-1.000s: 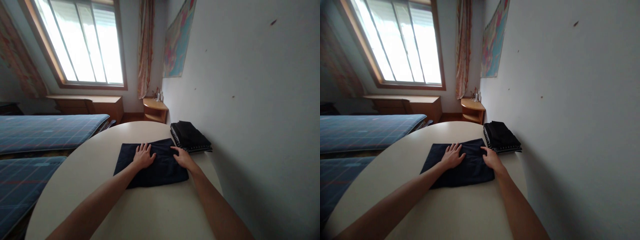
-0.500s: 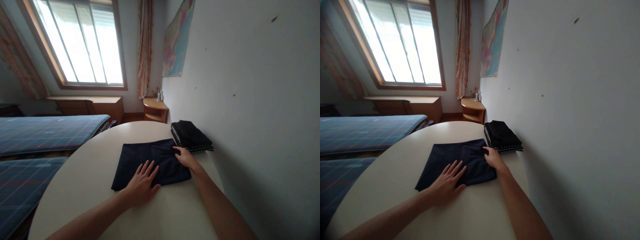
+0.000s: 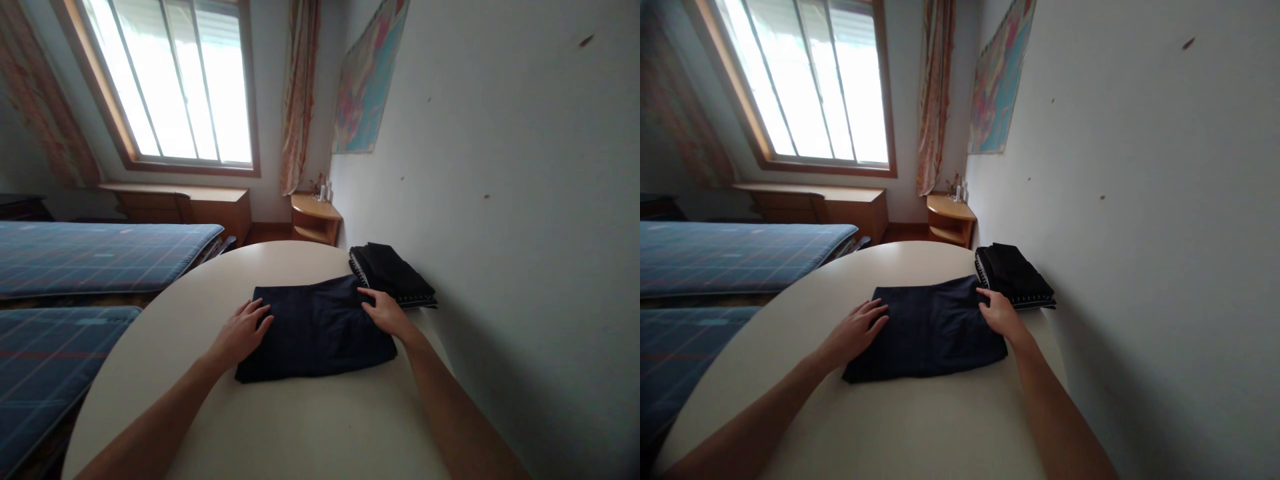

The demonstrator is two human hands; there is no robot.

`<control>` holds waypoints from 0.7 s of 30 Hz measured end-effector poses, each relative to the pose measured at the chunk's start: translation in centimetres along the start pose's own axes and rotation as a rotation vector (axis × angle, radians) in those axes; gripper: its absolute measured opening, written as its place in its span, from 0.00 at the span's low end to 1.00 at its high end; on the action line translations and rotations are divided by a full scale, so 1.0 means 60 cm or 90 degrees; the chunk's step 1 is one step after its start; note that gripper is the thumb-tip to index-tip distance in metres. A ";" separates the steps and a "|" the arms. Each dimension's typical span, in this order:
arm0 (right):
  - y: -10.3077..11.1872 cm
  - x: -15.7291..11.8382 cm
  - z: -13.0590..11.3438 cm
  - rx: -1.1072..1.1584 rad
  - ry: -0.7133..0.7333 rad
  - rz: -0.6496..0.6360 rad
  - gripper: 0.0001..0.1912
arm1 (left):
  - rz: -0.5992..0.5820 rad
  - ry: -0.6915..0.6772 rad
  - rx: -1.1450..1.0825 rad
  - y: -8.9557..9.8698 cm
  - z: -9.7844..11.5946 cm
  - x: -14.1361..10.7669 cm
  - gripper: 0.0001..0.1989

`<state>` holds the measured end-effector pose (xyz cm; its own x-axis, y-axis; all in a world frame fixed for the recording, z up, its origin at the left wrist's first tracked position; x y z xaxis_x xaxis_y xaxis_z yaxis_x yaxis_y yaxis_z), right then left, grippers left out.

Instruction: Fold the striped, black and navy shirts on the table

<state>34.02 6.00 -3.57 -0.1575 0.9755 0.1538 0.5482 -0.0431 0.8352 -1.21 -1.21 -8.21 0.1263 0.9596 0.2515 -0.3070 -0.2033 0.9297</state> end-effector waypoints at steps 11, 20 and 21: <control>0.084 0.033 -0.088 -0.137 0.037 -0.026 0.26 | 0.013 0.036 -0.013 -0.002 0.002 0.000 0.24; 0.061 0.046 -0.241 -0.251 0.123 -0.067 0.23 | 0.007 0.014 -0.068 0.011 0.006 0.003 0.23; 0.052 0.045 -0.260 -0.257 0.138 -0.075 0.23 | 0.007 0.005 -0.074 0.012 0.004 0.004 0.23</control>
<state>22.47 5.13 7.69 -0.3914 0.9129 0.1159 0.1594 -0.0567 0.9856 -1.19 -1.18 -7.40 0.1152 0.9591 0.2587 -0.4162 -0.1899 0.8892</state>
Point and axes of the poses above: each hand's wrist, its own x-axis towards the middle knuckle, its own y-axis out of the back of the hand, z = x × y, the point moved 3 cm from there along x, towards the middle knuckle, and after that the axes turned 2 degrees about -y, right-handed, at the moved point
